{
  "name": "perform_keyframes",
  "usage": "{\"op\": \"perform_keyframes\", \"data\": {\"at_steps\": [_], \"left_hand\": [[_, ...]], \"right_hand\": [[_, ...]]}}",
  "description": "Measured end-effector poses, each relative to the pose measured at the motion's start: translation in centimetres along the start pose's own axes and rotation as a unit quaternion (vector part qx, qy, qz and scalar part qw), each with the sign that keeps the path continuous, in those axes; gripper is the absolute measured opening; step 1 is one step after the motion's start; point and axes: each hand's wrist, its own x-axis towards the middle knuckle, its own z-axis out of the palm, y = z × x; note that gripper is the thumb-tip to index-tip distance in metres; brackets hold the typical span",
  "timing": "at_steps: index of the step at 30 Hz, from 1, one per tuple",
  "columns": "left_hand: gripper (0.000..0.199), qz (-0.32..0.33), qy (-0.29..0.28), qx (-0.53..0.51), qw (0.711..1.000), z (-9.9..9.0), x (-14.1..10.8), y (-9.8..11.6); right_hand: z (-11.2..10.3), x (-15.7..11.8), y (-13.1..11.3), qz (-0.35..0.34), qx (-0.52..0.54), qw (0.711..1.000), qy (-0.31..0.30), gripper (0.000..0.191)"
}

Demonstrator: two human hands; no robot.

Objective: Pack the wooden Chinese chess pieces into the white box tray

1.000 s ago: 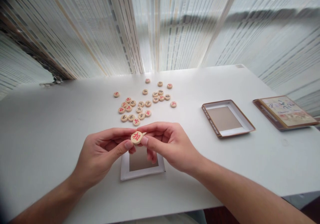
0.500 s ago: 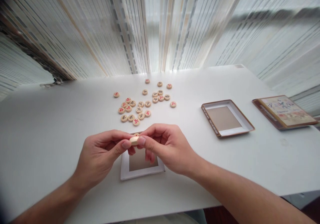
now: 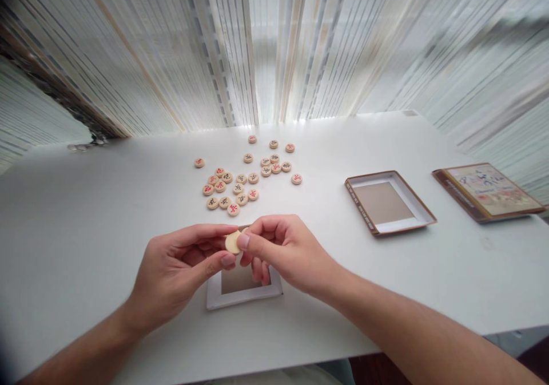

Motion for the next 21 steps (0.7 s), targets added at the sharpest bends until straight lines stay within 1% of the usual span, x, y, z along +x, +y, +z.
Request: {"op": "perform_keyframes", "data": {"at_steps": [5,8,11,13,17,21], "left_hand": [[0.031,0.023,-0.020,0.010,0.999,-0.13,-0.11,-0.19],[0.034,0.070,-0.034,0.059,0.995,-0.26,-0.14,-0.38],[0.037,0.126,-0.050,0.112,0.984,-0.35,-0.15,-0.49],[0.038,0.145,-0.062,0.135,0.978,-0.37,-0.14,-0.46],[0.033,0.141,-0.080,0.148,0.976,-0.40,-0.04,-0.29],[0.028,0.122,-0.074,0.129,0.981,-0.57,-0.10,-0.36]], "right_hand": [[0.16,-0.08,-0.28,0.016,0.000,1.000,-0.007,0.039],[0.14,-0.11,-0.14,0.032,-0.001,0.999,-0.001,0.042],[0.08,-0.14,0.11,0.043,-0.009,0.999,0.009,0.045],[0.05,-0.15,0.22,0.040,-0.019,0.999,0.012,0.043],[0.00,-0.14,0.22,0.019,-0.023,1.000,0.004,0.042],[0.00,-0.14,0.10,0.007,0.006,1.000,-0.013,0.038]]}}
